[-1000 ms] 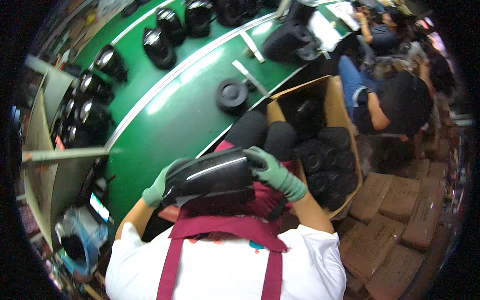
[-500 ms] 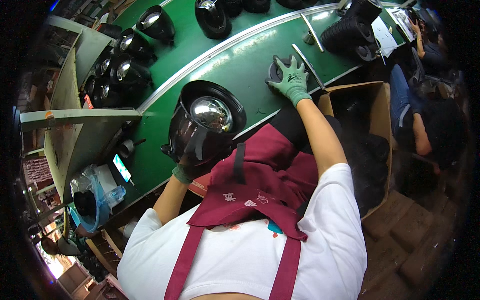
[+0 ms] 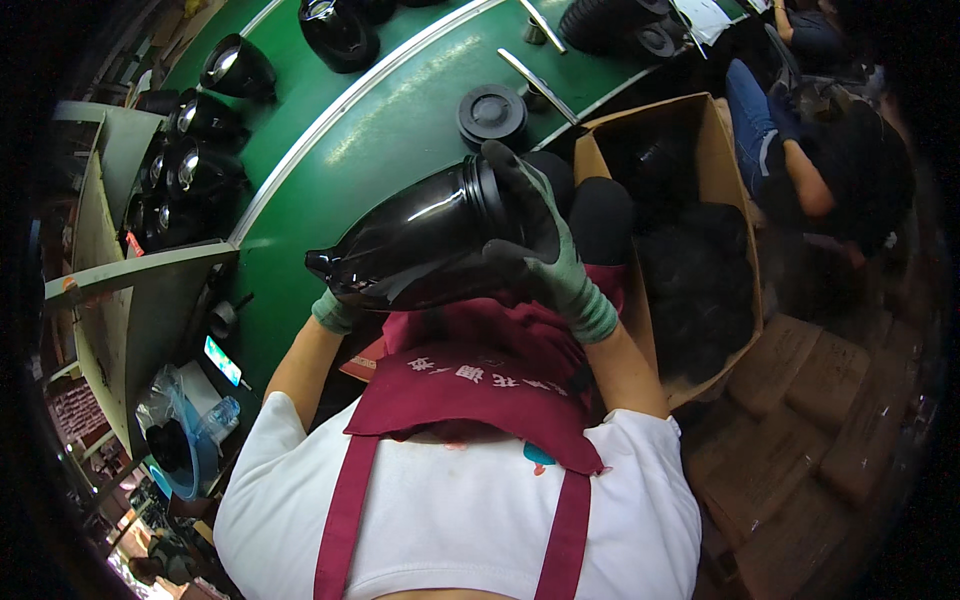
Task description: The person repeatedly picks up black kettles from a green conveyor belt, inserts a metal filter into the opening, and places a black lid on top. The person then places the assembled kettles into a cardboard box. The process is repeated for multiple kettles.
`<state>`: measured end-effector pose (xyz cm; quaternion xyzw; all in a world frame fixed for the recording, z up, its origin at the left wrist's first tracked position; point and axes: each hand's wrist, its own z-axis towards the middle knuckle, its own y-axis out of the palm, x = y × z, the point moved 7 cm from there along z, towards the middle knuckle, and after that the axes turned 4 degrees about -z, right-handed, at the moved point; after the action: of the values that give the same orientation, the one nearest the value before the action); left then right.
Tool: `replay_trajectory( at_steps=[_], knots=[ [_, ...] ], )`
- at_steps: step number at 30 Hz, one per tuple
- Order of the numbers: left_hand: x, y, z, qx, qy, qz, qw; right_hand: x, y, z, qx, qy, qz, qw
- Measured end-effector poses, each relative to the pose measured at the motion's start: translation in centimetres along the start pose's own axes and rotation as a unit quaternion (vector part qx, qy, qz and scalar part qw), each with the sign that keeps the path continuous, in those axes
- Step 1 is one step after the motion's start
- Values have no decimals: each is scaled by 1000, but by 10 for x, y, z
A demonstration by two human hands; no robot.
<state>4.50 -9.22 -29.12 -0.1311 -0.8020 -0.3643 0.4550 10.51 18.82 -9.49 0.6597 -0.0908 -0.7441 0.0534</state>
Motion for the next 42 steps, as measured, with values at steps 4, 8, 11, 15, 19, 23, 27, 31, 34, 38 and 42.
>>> replay_trajectory(
  at_steps=[4,8,11,15,19,23,27,31,34,38,42],
  knots=[
    [7,0,-7,-33,74,176,981,-1,-4,-18,54,16,11,998],
    [35,6,-15,-20,171,355,919,20,-10,-33,74,12,57,996],
    [72,16,-9,44,190,290,937,46,-17,-37,69,33,84,993],
    [133,61,-7,94,257,504,820,82,-27,-33,33,154,118,981],
    [142,95,2,0,179,132,975,112,-32,-56,-74,358,-4,931],
    [165,104,2,17,232,335,913,69,-51,-67,-84,156,-35,984],
    [155,85,4,57,237,409,879,20,-68,-76,-104,135,-97,981],
    [90,78,20,-5,147,-40,988,-26,-56,-60,-33,38,-303,952],
    [71,87,23,-42,53,-213,975,-37,-24,-51,11,-118,-126,985],
    [146,95,6,63,268,425,862,13,-37,-42,42,43,17,998],
    [148,109,19,24,212,365,906,3,-49,-59,40,-34,-58,997]
  ],
)
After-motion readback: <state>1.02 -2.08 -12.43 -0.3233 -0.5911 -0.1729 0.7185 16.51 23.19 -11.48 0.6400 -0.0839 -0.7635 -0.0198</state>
